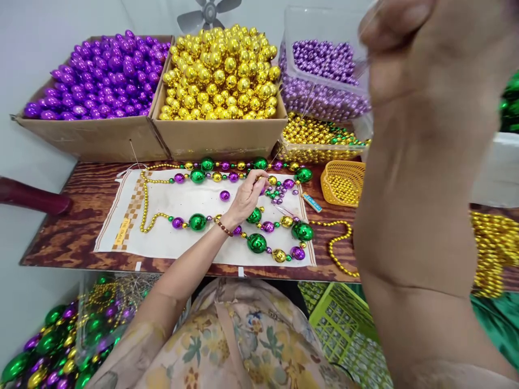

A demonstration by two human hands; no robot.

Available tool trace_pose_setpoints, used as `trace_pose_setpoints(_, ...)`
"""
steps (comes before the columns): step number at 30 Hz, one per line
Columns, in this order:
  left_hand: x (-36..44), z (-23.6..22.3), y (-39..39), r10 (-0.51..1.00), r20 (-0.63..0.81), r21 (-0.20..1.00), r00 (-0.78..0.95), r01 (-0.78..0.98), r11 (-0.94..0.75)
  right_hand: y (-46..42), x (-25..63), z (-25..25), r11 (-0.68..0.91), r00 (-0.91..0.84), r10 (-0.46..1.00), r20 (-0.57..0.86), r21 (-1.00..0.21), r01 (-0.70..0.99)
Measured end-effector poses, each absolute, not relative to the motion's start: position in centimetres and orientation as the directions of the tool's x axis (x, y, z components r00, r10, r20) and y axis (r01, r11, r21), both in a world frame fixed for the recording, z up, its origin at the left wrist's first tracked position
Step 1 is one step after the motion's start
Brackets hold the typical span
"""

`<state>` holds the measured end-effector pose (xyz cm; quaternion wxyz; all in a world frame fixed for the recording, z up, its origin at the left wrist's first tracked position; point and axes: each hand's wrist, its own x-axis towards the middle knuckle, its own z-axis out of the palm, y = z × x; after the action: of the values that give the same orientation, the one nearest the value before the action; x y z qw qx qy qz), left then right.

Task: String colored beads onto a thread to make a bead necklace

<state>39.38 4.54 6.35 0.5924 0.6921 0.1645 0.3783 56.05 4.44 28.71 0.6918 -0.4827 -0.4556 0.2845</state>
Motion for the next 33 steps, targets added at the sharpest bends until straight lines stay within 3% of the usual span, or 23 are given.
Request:
trace_pose_setpoints(4, 38.7, 4.6, 3.7, 0.779, 0.263, 0.964, 0.569, -0.120, -0.237, 1.9, 55.7, 27.7, 0.375, 0.381, 0.844, 0.377, -0.923, 0.085)
trace_pose_setpoints(10, 33.8, 3.2, 4.2, 0.884, 0.180, 0.907, 0.431, 0.275, -0.319, 1.6, 54.2, 24.8, 0.497, 0.394, 0.775, 0.494, -0.862, 0.104)
trace_pose_setpoints(14, 31.0, 3.0, 5.7, 0.891, 0.105, 0.856, 0.443, 0.416, -0.307, 1.2, 55.0, 20.4, 0.395, 0.464, 0.814, 0.350, -0.919, -0.001)
trace_pose_setpoints(18, 29.9, 3.6, 7.2, 0.892, 0.096, 0.696, 0.442, 0.611, -0.378, 0.1, 56.1, 16.9, 0.333, 0.528, 0.810, 0.255, -0.941, -0.056)
trace_pose_setpoints(26, 29.4, 3.8, 9.4, 0.873, -0.146, 0.667, 0.465, 0.699, -0.260, -1.9, 56.2, 14.6, 0.256, 0.501, 0.847, 0.176, -0.962, -0.094)
trace_pose_setpoints(33, 29.2, 3.8, 8.9, 0.835, -0.175, 0.597, 0.521, 0.731, -0.331, -3.6, 57.3, 11.6, 0.220, 0.587, 0.806, 0.084, -0.962, -0.164)
